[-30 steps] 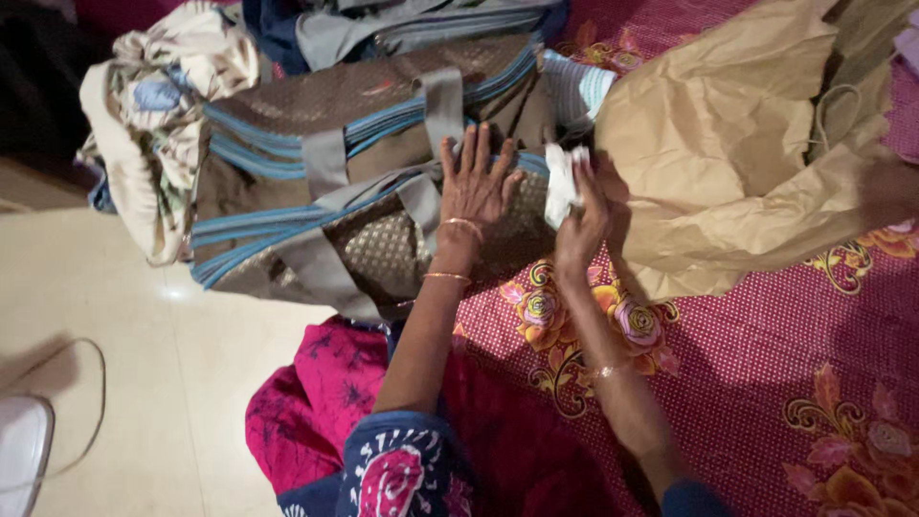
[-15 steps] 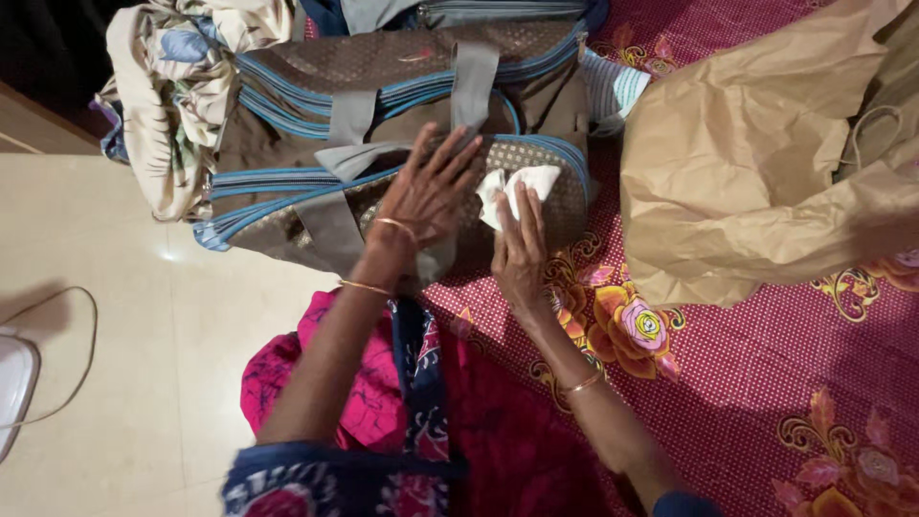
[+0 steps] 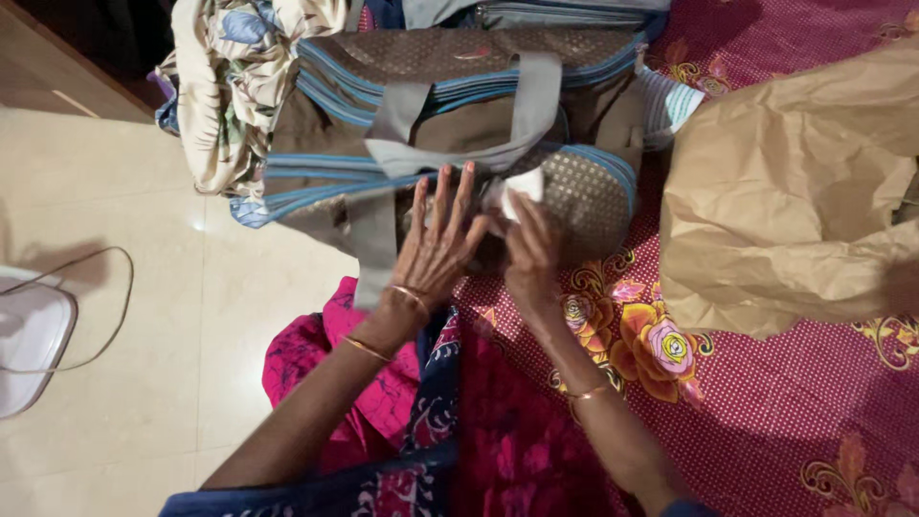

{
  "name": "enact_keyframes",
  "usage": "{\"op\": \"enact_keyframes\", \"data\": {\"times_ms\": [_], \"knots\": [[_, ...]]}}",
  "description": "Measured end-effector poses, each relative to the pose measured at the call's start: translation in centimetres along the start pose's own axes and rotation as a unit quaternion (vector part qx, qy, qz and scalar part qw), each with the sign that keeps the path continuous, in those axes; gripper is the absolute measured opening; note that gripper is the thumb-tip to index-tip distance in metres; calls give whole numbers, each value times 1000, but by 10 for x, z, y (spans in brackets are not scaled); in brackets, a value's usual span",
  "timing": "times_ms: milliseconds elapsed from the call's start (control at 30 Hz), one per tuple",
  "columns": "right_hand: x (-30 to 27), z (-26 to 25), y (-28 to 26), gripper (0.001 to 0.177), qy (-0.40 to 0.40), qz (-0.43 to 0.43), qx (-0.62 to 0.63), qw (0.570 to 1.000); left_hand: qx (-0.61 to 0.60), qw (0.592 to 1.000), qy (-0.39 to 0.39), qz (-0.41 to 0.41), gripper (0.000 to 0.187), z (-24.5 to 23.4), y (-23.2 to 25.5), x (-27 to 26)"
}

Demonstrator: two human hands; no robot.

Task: The person wipes the exterior of a patterned travel bag with a white cloth. They systematically clean the top, sides, and handle areas of the bag, which is placed on a bed.

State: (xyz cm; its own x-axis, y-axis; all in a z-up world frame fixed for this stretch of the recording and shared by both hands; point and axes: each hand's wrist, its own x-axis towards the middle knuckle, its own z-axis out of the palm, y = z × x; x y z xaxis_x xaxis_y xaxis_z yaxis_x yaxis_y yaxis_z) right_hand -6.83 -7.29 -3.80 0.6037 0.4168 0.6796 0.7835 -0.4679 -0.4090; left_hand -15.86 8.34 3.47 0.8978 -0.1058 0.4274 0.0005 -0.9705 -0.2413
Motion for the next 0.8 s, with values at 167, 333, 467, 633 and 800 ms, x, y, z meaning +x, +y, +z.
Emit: {"op": "enact_keyframes", "data": {"times_ms": [167,333,467,633,800], "knots": [[13,-2,8,49,94,52,-1,994,228,961,144,59,66,12,-117,19],[15,45,-60,51,57,-80,-2,995,48,988,143,3,57,-51,-143,132],[38,56,-59,46,25,-78,38,996,-274,959,-7,-65,24,-72,-112,188],[31,139,-66,31,46,-333,31,941,-142,981,122,-40,21,-9,-103,55],[35,189,-61,34,-57,-353,50,933,-92,988,53,-113,58,47,-125,-27]]}}
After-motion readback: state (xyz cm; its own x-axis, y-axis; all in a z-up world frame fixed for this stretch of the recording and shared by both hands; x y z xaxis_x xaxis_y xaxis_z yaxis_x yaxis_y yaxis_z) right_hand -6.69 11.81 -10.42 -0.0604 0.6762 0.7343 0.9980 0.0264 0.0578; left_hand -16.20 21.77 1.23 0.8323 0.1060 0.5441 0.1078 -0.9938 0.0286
